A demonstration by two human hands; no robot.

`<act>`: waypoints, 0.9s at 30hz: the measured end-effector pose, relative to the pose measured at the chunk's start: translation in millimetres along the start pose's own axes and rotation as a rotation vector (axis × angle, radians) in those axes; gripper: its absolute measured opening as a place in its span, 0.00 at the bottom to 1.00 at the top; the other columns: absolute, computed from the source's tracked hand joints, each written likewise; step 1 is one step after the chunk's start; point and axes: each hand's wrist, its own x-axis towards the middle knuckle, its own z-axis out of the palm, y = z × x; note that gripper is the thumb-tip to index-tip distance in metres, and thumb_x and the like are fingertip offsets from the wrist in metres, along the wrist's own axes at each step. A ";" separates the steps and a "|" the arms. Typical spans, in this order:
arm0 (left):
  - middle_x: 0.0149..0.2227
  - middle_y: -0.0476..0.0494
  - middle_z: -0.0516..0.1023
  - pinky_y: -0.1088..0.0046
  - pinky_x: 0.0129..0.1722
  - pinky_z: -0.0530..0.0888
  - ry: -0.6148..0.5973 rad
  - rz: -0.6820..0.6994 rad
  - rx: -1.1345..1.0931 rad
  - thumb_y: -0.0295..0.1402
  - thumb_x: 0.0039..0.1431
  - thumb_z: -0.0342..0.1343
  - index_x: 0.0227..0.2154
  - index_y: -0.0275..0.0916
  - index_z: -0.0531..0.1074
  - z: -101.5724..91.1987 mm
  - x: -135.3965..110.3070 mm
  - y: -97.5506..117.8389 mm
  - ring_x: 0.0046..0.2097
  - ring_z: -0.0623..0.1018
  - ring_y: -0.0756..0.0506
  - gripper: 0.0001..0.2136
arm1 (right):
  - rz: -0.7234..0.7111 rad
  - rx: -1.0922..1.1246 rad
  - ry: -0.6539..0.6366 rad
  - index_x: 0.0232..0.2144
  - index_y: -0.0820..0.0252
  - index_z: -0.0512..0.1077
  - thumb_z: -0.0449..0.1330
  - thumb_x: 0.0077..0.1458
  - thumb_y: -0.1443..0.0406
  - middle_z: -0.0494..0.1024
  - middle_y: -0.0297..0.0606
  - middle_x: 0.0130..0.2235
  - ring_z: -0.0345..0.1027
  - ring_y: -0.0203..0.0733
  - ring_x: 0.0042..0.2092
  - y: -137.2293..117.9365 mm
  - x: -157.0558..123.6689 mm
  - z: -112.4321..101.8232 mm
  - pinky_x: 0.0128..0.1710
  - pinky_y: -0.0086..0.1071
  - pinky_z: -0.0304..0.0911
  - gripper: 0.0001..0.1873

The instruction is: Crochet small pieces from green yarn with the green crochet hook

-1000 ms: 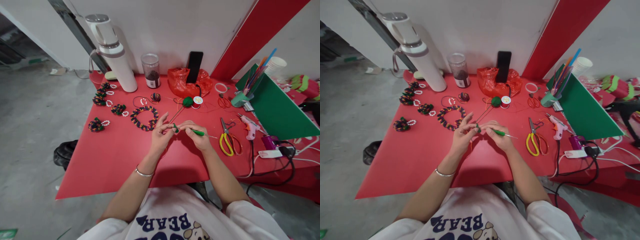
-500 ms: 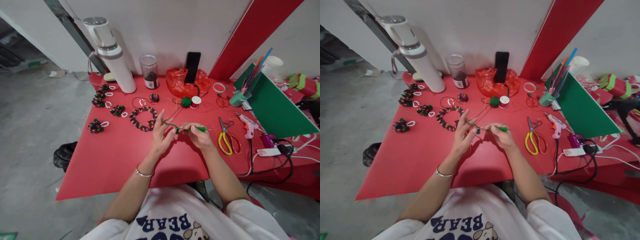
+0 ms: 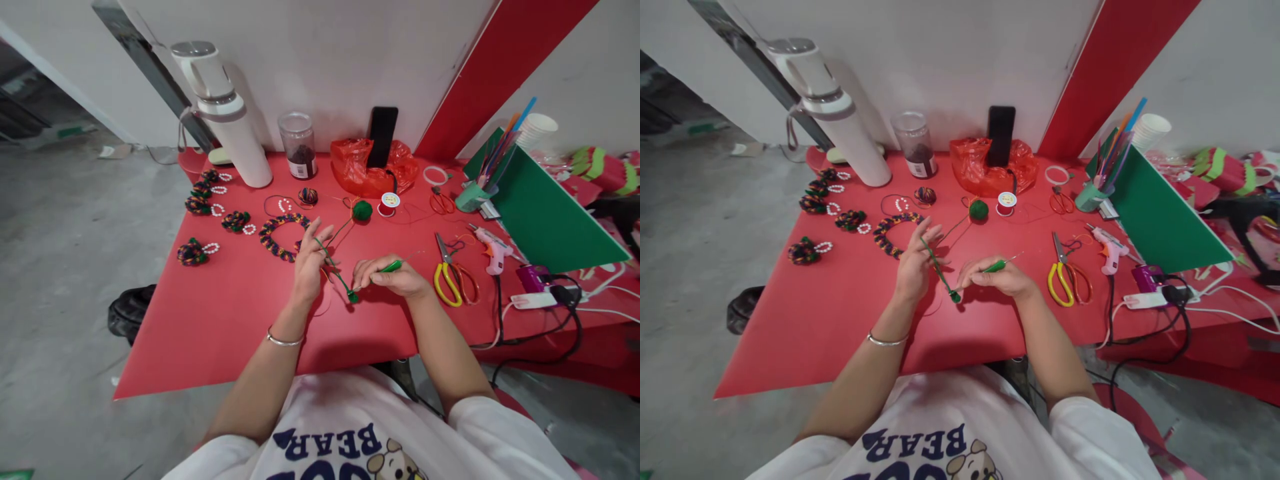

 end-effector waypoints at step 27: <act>0.57 0.32 0.73 0.51 0.64 0.66 0.331 0.268 0.660 0.44 0.58 0.62 0.36 0.38 0.80 -46.4 11.8 36.1 0.62 0.71 0.34 0.14 | -0.090 0.580 0.508 0.26 0.54 0.76 0.69 0.53 0.56 0.81 0.34 0.32 0.76 0.40 0.37 -15.1 -7.2 -7.4 0.37 0.34 0.71 0.10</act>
